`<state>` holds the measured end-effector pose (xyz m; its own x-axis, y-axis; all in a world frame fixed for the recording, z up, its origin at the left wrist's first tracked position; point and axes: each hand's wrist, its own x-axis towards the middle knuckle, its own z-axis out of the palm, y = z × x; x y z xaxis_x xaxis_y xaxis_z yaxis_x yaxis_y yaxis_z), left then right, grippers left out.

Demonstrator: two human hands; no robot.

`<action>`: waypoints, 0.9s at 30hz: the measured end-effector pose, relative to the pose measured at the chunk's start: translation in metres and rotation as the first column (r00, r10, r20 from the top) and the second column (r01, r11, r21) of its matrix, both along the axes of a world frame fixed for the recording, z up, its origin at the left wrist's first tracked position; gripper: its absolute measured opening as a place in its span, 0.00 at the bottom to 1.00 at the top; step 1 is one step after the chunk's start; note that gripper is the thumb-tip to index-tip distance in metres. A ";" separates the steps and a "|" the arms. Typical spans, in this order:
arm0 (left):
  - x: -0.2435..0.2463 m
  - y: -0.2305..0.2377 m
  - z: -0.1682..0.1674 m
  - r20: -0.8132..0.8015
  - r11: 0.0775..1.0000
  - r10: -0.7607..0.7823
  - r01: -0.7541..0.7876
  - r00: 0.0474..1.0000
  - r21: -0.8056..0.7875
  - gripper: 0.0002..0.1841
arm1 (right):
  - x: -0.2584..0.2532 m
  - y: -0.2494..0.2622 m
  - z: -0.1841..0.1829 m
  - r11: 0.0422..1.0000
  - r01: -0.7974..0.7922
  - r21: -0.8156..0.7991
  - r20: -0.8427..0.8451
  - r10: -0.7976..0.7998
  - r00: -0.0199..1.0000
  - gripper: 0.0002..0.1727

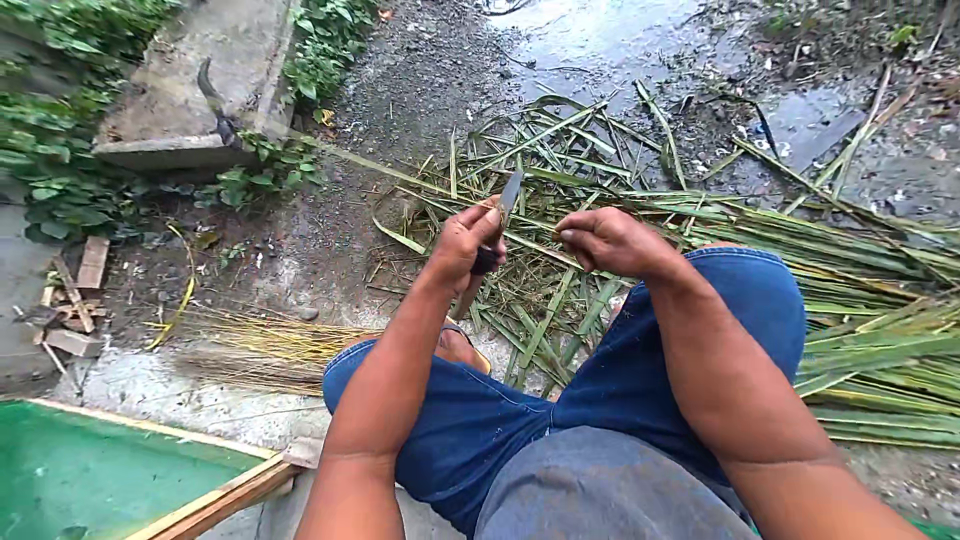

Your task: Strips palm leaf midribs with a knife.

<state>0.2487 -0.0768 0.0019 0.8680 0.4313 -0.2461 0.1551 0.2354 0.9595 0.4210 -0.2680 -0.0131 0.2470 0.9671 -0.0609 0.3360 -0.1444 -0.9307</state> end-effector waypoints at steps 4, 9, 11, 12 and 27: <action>-0.029 0.050 0.021 0.216 0.985 0.159 -0.170 0.963 0.032 0.20 | 0.006 -0.008 0.003 0.997 -0.064 -0.049 -0.013 0.063 0.998 0.16; -0.052 0.079 0.037 0.356 0.898 0.418 -0.440 0.836 -0.021 0.21 | 0.007 -0.004 0.002 0.987 -0.089 -0.137 0.042 0.096 0.995 0.15; -0.043 0.063 0.035 0.312 0.904 0.394 -0.426 0.865 0.039 0.19 | 0.000 0.005 -0.001 0.987 -0.080 -0.140 0.065 0.090 0.994 0.14; -0.037 0.052 0.031 0.277 0.917 0.360 -0.393 0.891 0.072 0.18 | -0.006 0.010 -0.003 0.992 -0.065 -0.111 0.071 0.073 0.995 0.14; -0.087 0.128 0.052 0.413 0.740 0.654 -0.647 0.633 -0.181 0.22 | 0.002 0.009 -0.013 0.913 0.363 0.183 -0.420 -0.261 0.869 0.12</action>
<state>0.1621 0.0507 0.0536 0.3748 0.9251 0.0611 -0.4616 0.1291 0.8777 0.4229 -0.2591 -0.0261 0.5455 0.8379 0.0194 -0.0735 0.0708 -0.9948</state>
